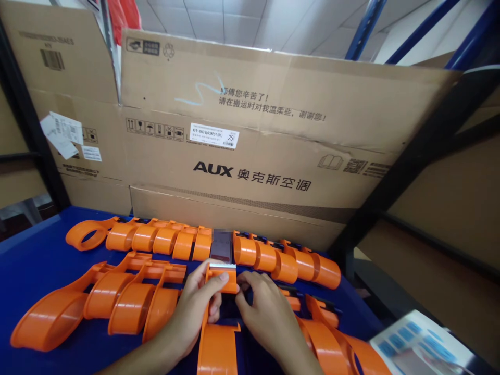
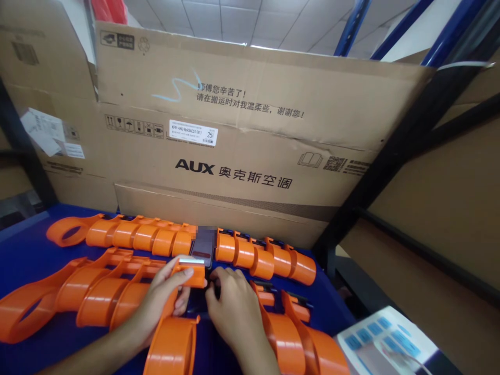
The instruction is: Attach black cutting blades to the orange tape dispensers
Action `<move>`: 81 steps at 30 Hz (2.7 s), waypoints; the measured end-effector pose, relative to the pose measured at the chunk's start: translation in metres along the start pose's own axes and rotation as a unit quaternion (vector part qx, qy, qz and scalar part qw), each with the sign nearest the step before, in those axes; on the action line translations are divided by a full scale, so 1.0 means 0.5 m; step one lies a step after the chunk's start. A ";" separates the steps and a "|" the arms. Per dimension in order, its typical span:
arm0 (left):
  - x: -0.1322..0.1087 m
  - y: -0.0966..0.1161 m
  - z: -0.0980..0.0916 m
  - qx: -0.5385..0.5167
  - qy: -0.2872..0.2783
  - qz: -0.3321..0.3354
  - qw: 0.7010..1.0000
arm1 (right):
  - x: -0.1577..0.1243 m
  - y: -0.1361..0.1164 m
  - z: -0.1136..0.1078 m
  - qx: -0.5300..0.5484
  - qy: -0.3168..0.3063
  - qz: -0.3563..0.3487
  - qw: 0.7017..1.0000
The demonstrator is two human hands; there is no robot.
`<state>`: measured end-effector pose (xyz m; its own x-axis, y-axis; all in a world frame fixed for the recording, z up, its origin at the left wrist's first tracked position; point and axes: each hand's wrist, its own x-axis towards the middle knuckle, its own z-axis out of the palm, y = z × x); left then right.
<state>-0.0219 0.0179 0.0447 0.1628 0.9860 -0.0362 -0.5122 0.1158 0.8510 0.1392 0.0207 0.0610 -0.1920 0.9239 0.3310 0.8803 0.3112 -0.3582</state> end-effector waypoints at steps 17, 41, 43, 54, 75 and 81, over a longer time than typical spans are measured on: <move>0.006 -0.009 -0.011 0.062 -0.021 -0.004 0.998 | 0.003 -0.015 -0.018 0.299 0.119 -0.003 0.947; -0.011 -0.009 0.000 0.083 -0.020 0.066 0.994 | 0.003 -0.019 -0.010 0.377 0.090 0.036 0.921; -0.012 -0.008 0.001 0.076 -0.014 0.068 0.995 | 0.003 -0.021 -0.011 0.381 0.098 0.037 0.918; -0.012 0.000 -0.011 0.039 0.028 0.078 0.996 | 0.005 -0.021 -0.018 0.414 0.148 0.042 0.897; -0.033 0.032 -0.006 -0.057 0.036 0.133 0.989 | 0.006 -0.012 -0.006 0.229 0.192 -0.021 0.954; -0.031 0.028 -0.005 -0.037 0.019 0.137 0.990 | 0.004 -0.016 0.020 0.148 0.052 -0.083 0.984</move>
<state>-0.0337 0.0046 0.0558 -0.0228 0.9852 0.1700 -0.5934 -0.1502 0.7908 0.1274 0.0224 0.0557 -0.2639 0.8318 0.4884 0.6725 0.5217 -0.5250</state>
